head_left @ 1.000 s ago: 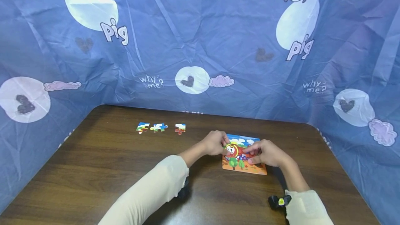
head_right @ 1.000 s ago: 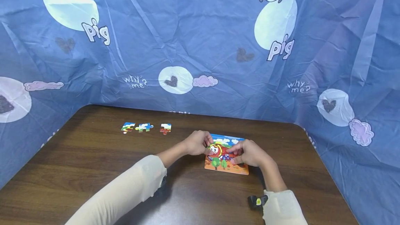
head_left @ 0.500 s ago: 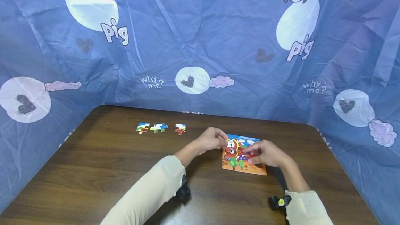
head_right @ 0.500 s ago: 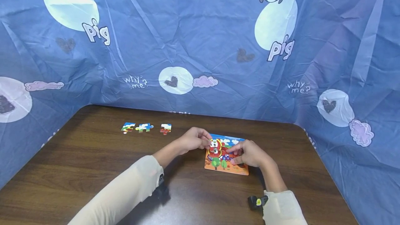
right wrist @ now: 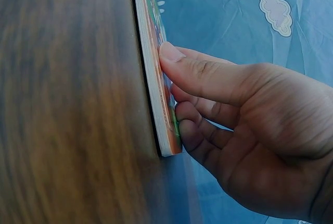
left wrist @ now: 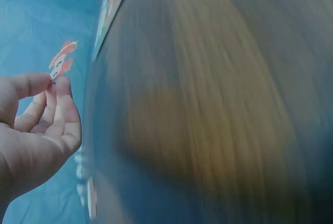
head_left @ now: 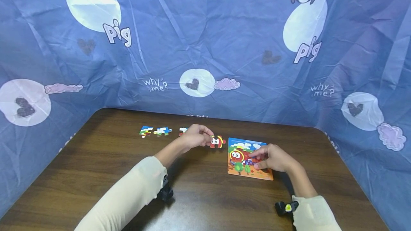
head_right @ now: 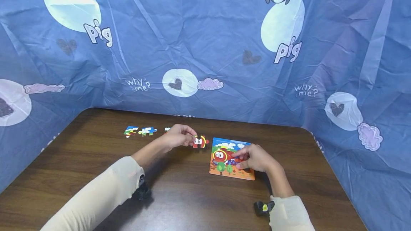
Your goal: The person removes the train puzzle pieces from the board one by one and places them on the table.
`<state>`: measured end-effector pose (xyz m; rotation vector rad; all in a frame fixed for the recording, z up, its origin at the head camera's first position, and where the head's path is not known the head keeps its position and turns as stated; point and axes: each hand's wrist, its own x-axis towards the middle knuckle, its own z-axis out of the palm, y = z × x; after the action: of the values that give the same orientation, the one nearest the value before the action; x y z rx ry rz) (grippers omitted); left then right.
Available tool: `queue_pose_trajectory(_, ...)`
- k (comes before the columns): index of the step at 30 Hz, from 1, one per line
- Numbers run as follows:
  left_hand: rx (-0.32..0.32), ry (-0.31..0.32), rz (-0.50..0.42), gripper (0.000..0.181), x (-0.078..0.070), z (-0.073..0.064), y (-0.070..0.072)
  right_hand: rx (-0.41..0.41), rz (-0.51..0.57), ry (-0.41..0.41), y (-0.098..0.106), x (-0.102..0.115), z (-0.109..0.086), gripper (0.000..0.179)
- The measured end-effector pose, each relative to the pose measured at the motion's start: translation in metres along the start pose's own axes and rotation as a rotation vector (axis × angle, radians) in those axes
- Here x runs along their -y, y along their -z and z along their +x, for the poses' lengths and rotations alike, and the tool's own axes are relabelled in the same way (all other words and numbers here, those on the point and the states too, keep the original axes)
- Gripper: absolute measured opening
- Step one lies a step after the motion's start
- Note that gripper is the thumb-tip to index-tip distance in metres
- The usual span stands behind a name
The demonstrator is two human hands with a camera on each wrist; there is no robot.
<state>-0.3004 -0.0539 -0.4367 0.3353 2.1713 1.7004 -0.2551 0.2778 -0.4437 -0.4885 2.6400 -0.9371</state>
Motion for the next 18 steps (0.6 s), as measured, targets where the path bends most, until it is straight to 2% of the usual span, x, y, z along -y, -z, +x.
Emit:
queue_pose_trajectory(10,-0.074,0.029,-0.007,0.017,0.015,-0.026,0.062,0.000,0.004,0.000,0.000,0.001,0.000,0.035)
queue_pose_trajectory(18,-0.132,0.063,0.017,0.022,0.025,-0.055,0.107,-0.004,-0.004,-0.009,0.000,0.000,0.000,0.035)
